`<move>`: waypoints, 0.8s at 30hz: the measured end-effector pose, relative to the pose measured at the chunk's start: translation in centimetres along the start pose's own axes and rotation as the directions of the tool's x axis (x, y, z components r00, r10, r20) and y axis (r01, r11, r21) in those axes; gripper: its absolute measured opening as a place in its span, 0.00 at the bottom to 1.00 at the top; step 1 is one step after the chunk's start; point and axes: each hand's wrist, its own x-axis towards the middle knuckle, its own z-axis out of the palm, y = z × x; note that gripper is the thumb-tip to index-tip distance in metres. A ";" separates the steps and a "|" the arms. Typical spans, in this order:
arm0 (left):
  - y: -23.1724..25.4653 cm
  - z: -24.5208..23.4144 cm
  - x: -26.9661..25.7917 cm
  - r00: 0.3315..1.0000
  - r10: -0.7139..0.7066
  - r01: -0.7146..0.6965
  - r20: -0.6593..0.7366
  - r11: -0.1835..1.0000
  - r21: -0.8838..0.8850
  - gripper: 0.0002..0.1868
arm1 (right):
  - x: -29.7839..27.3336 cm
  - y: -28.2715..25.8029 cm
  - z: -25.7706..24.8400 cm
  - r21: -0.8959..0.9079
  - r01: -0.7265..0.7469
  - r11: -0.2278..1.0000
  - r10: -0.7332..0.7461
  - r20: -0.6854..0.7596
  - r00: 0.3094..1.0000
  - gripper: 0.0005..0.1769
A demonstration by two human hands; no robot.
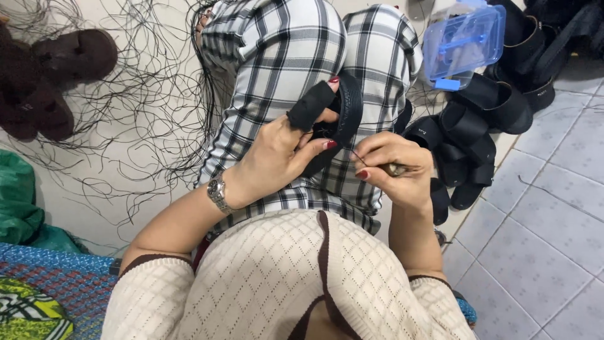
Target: Hand-sewing the straps of black sandals to their soles using a needle and thread.
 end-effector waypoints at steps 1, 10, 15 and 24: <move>-0.2 0.3 -0.2 1.000 -0.001 0.001 0.002 1.000 -0.001 0.18 | 0.0 -0.2 0.0 0.000 -0.002 1.000 0.002 -0.001 1.000 0.07; -0.1 0.9 0.0 0.999 0.015 -0.009 -0.045 0.991 0.131 0.14 | 0.7 -3.0 -3.9 -0.202 -0.113 0.973 0.154 0.200 0.968 0.07; 0.0 -0.5 -0.1 0.998 -0.018 0.010 0.066 0.993 0.115 0.06 | 2.0 -3.6 -3.9 -0.293 -0.185 0.938 0.257 0.229 0.939 0.06; 3.6 -4.9 -0.2 0.942 -0.221 0.298 0.253 0.896 -0.328 0.04 | 3.3 -1.9 5.0 -0.653 0.307 0.693 -0.265 0.165 0.950 0.09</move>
